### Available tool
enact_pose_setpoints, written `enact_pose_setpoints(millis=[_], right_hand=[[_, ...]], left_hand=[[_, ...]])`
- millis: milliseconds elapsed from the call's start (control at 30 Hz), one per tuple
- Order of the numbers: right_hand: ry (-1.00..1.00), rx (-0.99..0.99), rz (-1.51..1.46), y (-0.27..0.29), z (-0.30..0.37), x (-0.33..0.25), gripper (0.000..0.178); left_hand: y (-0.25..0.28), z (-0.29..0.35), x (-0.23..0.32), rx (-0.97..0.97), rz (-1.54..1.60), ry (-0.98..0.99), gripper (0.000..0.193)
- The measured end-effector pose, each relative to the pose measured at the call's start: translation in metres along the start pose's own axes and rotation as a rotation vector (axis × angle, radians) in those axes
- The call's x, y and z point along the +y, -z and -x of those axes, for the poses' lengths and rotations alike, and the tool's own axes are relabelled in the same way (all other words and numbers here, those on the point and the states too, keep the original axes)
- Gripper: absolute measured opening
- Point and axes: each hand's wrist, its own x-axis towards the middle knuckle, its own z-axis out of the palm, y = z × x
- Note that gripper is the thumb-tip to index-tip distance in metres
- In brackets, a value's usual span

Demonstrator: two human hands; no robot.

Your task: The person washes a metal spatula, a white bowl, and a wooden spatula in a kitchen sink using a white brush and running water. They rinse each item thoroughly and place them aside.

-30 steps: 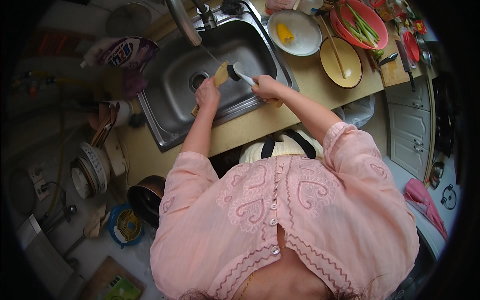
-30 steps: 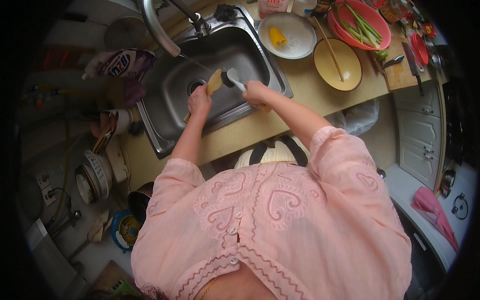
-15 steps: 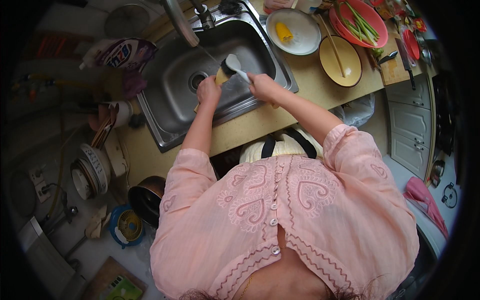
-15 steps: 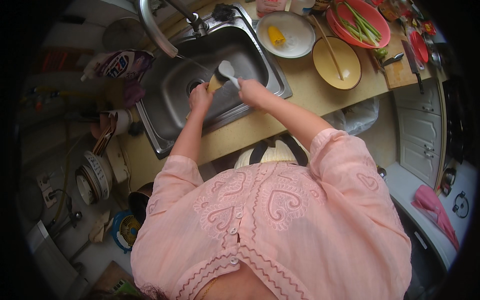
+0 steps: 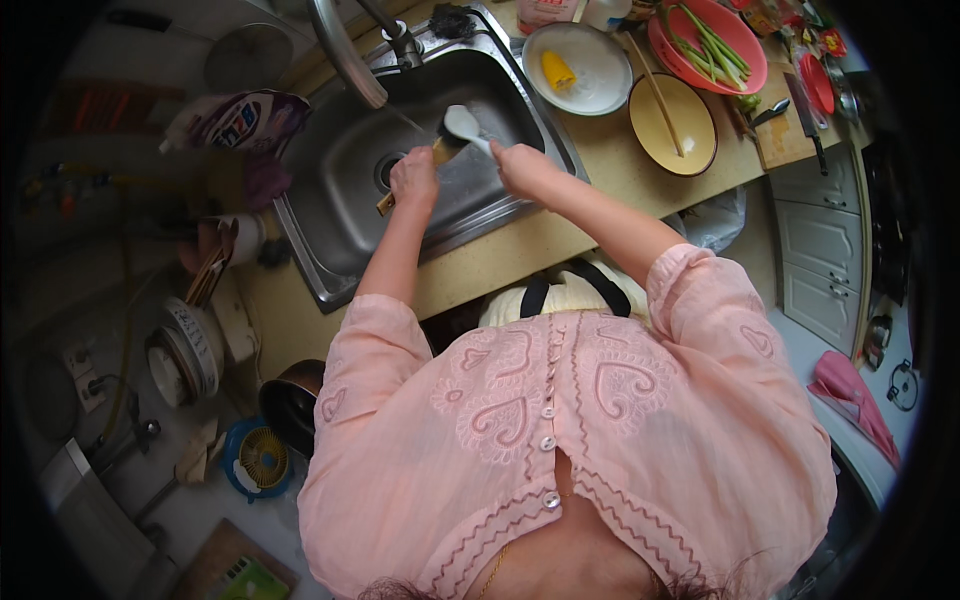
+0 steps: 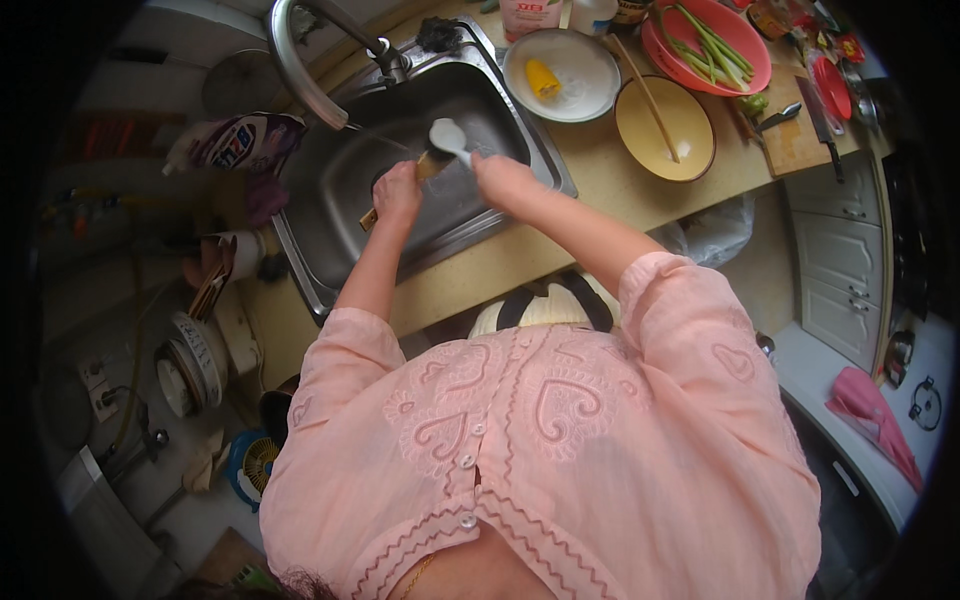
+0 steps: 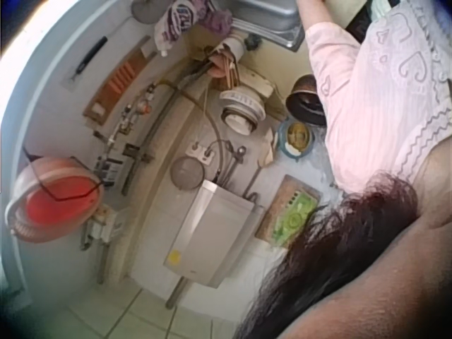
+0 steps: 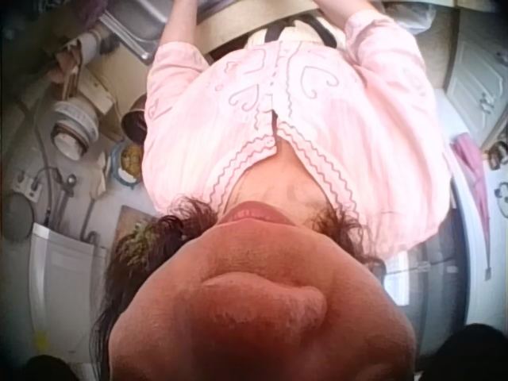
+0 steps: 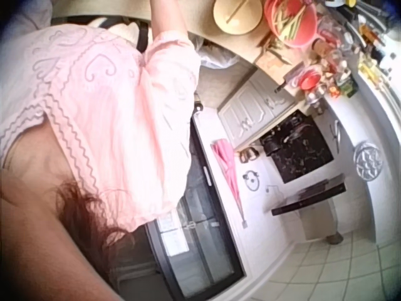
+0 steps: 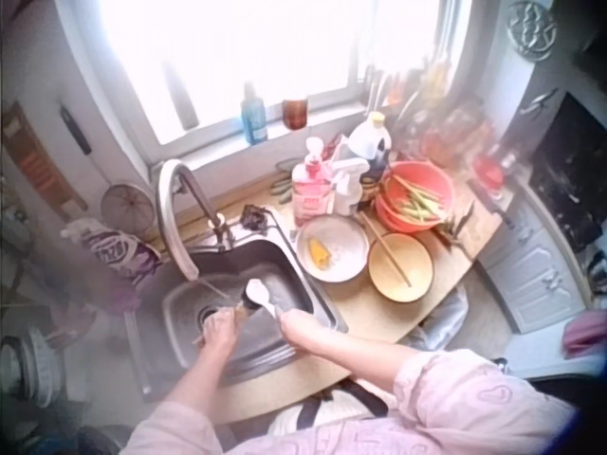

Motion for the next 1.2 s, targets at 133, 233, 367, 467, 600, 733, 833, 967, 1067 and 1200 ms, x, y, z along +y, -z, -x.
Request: enact_pose_setpoints(millis=[133,233,367,467,600,733,833,967,1067,1200], right_hand=[[-0.164,-0.143,-0.098,0.013,0.002,-0.011,0.034],[-0.033,-0.055,-0.044,0.0,0.009,-0.01,0.039],[-0.125,-0.042,-0.096,-0.001,-0.004,0.002,0.041],[-0.056,-0.093,-0.03,0.011,0.008,-0.016,0.043],[-0.012,0.109,-0.065,-0.028,-0.005,0.015,0.046],[-0.036,0.04,-0.175,-0.01,0.005,0.008,0.045],[0.039,0.046,-0.161,-0.009,0.018,-0.012,0.047],[-0.076,0.104,-0.193,-0.021,-0.002,0.022,0.046],[-0.098,-0.077,-0.177,0.025,0.033,-0.03,0.045],[-0.065,0.113,-0.143,-0.01,0.008,0.013,0.045]], left_hand=[[-0.001,-0.003,-0.002,0.028,-0.088,-0.049,0.011],[-0.001,-0.006,-0.001,0.041,-0.078,-0.025,0.01],[0.0,-0.006,0.003,0.021,0.015,0.011,0.012],[0.0,-0.015,0.0,-0.062,0.256,0.329,0.021],[-0.008,-0.029,-0.01,-0.079,0.462,0.353,0.023],[-0.009,-0.042,-0.002,-0.194,0.851,0.549,0.031],[-0.033,-0.055,-0.015,-0.196,0.915,0.583,0.032],[-0.031,-0.053,-0.004,-0.259,1.157,0.48,0.022],[-0.04,-0.059,-0.013,-0.243,1.017,0.625,0.02],[-0.024,-0.051,-0.002,-0.252,1.077,0.547,0.024]])
